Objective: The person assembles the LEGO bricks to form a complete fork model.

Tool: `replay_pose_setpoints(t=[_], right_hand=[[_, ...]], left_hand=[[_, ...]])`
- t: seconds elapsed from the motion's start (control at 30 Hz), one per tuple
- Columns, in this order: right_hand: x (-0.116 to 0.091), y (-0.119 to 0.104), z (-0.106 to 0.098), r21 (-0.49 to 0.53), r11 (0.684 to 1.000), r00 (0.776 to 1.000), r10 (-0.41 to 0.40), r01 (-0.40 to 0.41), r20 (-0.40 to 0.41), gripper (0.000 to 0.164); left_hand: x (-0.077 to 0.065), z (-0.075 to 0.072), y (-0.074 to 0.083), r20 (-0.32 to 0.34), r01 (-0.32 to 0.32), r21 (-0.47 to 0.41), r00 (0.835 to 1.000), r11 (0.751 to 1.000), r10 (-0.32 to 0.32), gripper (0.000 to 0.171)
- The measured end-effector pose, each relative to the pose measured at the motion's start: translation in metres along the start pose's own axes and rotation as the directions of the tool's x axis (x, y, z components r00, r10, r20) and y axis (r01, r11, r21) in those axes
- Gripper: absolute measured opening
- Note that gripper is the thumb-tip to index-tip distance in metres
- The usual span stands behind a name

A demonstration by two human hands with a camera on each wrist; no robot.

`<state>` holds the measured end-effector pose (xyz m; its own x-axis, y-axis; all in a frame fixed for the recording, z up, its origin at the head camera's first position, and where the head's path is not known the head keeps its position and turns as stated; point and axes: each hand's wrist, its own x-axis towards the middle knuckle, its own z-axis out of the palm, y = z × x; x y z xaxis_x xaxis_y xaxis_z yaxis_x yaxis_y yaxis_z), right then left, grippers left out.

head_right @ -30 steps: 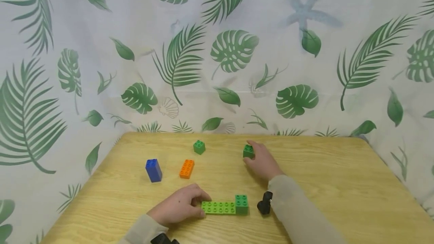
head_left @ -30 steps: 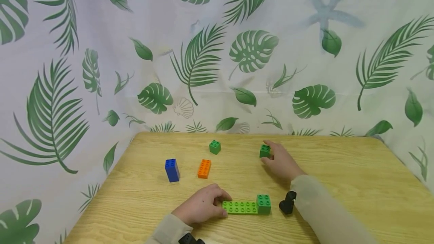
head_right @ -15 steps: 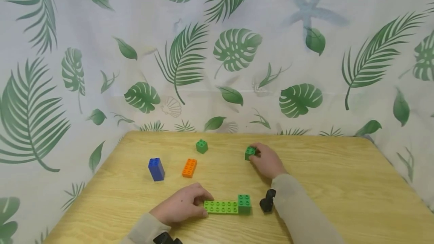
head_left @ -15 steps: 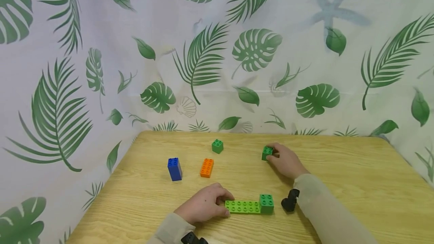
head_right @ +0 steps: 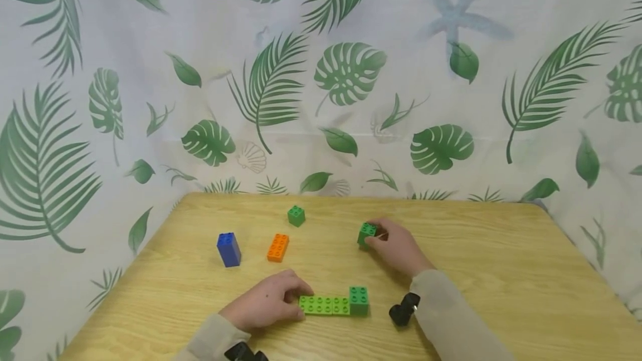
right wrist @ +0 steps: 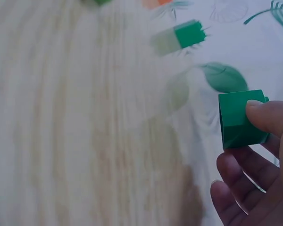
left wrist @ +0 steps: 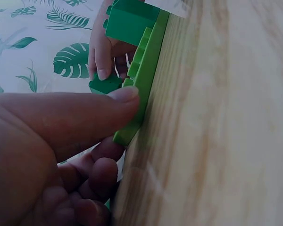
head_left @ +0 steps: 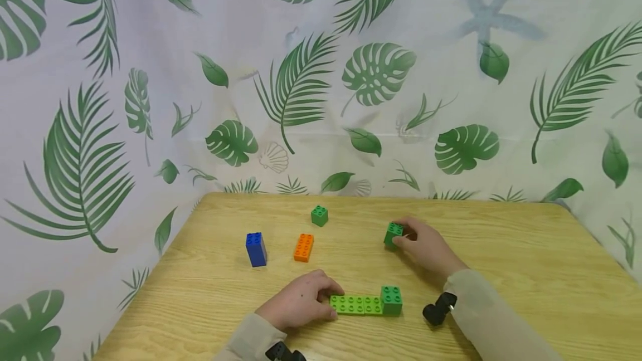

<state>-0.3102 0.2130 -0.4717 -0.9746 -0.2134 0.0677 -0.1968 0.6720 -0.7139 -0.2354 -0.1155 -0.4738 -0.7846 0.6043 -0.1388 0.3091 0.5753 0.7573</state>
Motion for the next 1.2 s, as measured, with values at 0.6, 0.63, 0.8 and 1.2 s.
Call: replay_pose_setpoints(t=[0.6,0.63,0.8,1.2], right_hand=[[-0.053,-0.044,0.005,0.065,0.987,0.987,-0.153,0.150,0.049,0.045],[-0.056,-0.046,0.006,0.067,0.986,0.985,-0.160,0.156,0.058,0.045],[-0.068,-0.056,0.012,0.061,0.980,0.972,-0.196,0.190,0.126,0.044],[-0.082,-0.065,0.031,-0.016,0.958,0.939,-0.277,0.286,0.202,0.043]], left_hand=[[-0.002,0.002,0.006,-0.023,0.008,0.006,1.000,1.000,-0.007,0.031],[-0.002,0.002,0.006,-0.024,0.006,0.007,1.000,1.000,-0.005,0.031],[-0.003,0.002,0.006,-0.025,-0.001,0.018,1.000,1.000,0.002,0.031],[-0.002,0.002,0.006,-0.019,0.006,0.011,1.000,1.000,-0.006,0.030]])
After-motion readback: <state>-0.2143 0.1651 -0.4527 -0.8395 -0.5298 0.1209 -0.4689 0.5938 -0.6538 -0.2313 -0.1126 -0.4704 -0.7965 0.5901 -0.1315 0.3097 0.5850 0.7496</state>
